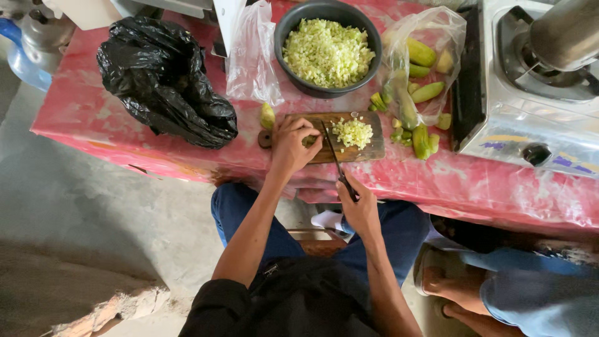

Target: The person chops a light-green vegetable into small pieces using a knife on a wooden cutting board, moving the chopped pieces into a pile.

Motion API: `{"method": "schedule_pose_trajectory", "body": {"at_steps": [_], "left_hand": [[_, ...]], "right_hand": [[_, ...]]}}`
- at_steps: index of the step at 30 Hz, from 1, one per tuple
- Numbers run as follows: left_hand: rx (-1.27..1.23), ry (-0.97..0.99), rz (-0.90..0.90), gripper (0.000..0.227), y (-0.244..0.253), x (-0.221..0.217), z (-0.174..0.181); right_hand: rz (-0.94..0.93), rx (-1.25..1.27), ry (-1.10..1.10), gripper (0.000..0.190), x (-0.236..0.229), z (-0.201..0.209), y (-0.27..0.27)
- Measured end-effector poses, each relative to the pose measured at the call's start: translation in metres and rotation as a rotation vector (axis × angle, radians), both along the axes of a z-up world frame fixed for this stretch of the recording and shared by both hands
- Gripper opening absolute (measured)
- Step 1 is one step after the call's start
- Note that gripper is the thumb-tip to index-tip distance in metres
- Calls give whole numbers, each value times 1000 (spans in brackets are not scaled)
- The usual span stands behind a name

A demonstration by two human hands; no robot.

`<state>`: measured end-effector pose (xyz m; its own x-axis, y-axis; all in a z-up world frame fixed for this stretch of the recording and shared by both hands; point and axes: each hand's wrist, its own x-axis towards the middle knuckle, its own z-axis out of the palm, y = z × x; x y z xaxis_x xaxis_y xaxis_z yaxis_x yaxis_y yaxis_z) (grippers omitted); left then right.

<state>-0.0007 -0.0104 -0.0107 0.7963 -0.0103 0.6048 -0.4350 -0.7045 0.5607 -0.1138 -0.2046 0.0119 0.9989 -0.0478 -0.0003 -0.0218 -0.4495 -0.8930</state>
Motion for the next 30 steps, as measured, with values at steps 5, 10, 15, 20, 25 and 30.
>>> {"method": "schedule_pose_trajectory", "body": {"at_steps": [5, 10, 15, 20, 25, 30], "left_hand": [[-9, -4, -11, 10, -1, 0, 0], [0, 0, -16, 12, 0, 1, 0], [25, -3, -21, 14, 1, 1, -4], [32, 16, -38, 11, 2, 1, -1], [53, -47, -40, 13, 2, -2, -1], [22, -23, -37, 15, 2, 0, -2]], "right_hand": [[-3, -19, 2, 44, 2, 4, 1], [-18, 29, 12, 44, 4, 10, 3], [-10, 180, 72, 46, -6, 18, 3], [-38, 173, 140, 46, -7, 20, 4], [-37, 183, 145, 46, -12, 24, 6], [-41, 132, 147, 46, -12, 31, 9]]}}
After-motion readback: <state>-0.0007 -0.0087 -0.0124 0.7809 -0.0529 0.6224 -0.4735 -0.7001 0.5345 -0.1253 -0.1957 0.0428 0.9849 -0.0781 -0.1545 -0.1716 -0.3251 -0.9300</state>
